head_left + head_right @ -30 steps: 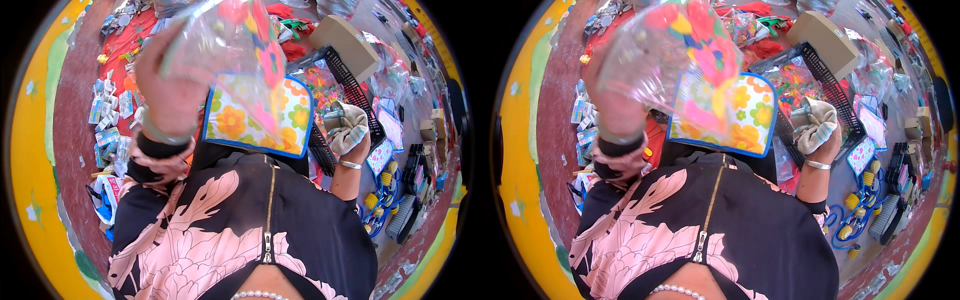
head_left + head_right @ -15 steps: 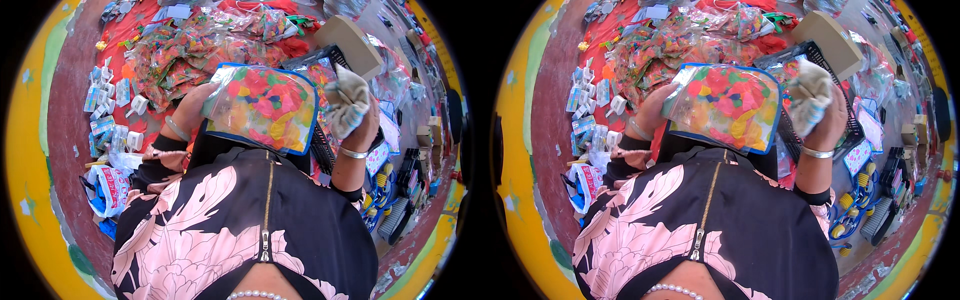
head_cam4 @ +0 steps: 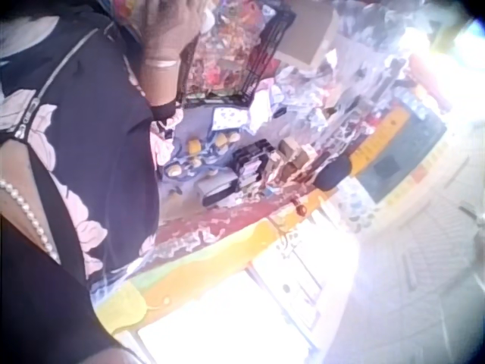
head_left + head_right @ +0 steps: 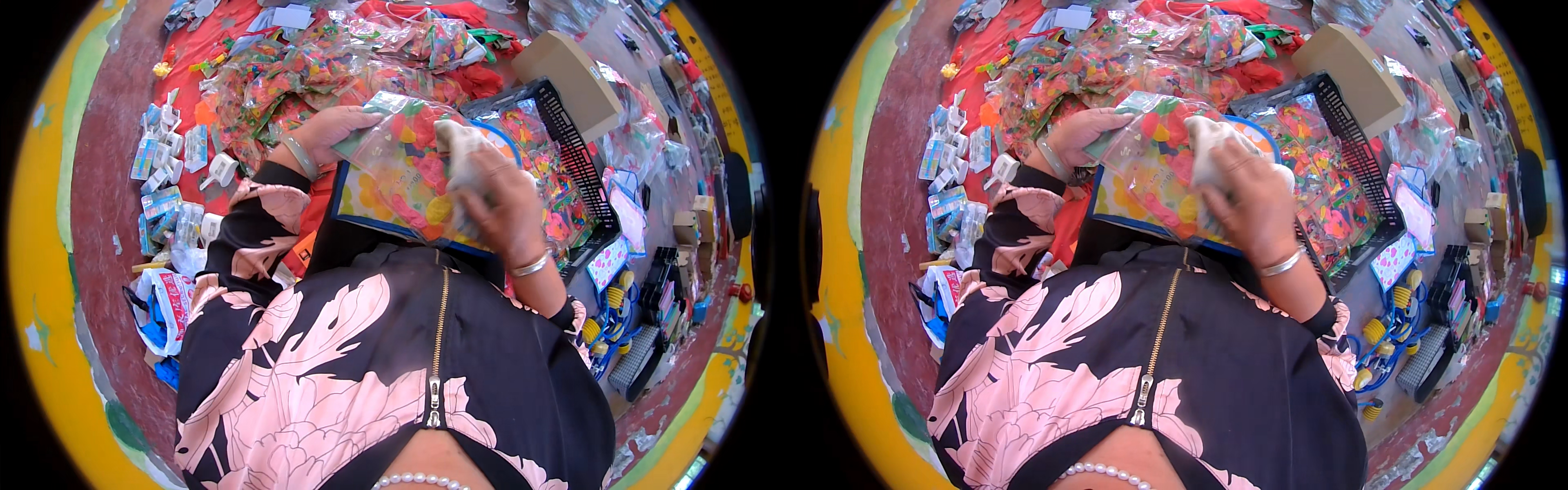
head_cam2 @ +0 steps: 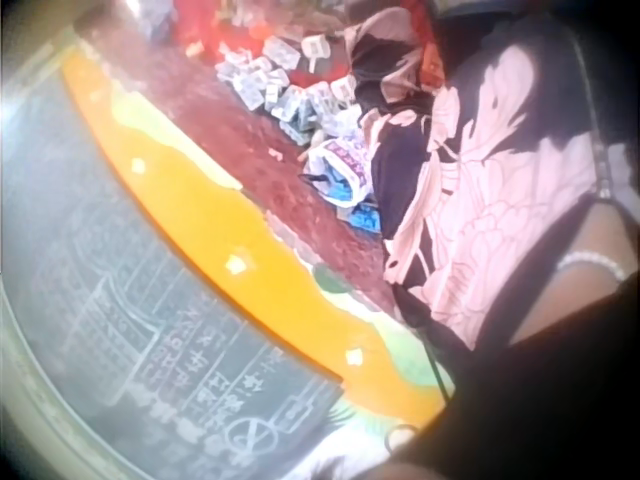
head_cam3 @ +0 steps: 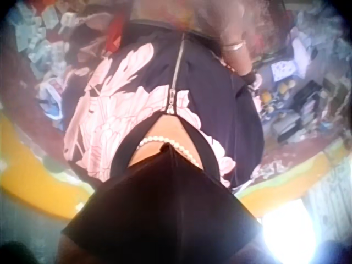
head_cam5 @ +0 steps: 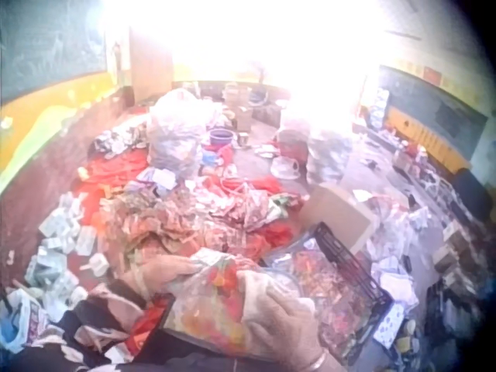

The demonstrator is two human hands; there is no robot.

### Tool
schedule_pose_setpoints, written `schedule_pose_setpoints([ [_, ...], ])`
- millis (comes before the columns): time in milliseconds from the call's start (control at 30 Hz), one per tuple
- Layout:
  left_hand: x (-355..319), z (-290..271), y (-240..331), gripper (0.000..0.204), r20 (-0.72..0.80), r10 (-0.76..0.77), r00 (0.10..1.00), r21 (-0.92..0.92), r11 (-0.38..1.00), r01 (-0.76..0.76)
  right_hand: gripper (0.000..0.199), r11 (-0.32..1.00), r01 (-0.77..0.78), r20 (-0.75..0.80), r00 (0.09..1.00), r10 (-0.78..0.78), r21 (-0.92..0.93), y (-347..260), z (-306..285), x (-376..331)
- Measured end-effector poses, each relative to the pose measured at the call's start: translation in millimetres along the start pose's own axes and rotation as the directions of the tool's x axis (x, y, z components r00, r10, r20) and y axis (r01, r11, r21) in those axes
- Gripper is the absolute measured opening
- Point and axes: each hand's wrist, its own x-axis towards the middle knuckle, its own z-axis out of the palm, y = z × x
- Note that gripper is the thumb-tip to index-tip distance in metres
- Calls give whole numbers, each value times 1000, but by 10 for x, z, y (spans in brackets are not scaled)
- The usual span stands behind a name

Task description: The person repeatedly picks up small, colorful plastic-wrapped packages from a cluttered floor, wipes them with a cloth, and places them into a black basket. The person handles the items one at a time, bending over to reach the pile and standing to deposit them.

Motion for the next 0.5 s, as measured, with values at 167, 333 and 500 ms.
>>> schedule_pose_setpoints([
  [167, -94, -96, -129, 22, -61, 67, 996, 63, 996, -63, 30, 967, 141, 157, 982, -108, -213, 238, 212, -217],
  [333, -297, -11, -356, 22, -197, 131, 972, 1, 991, -133, 28, 979, -133, 91, 985, 148, -152, 512, 8, 0],
  [500, -367, 207, -816, 26, -245, 206, 947, -198, 946, -257, 31, 990, -46, -161, 985, 67, 134, -42, 10, 436],
])
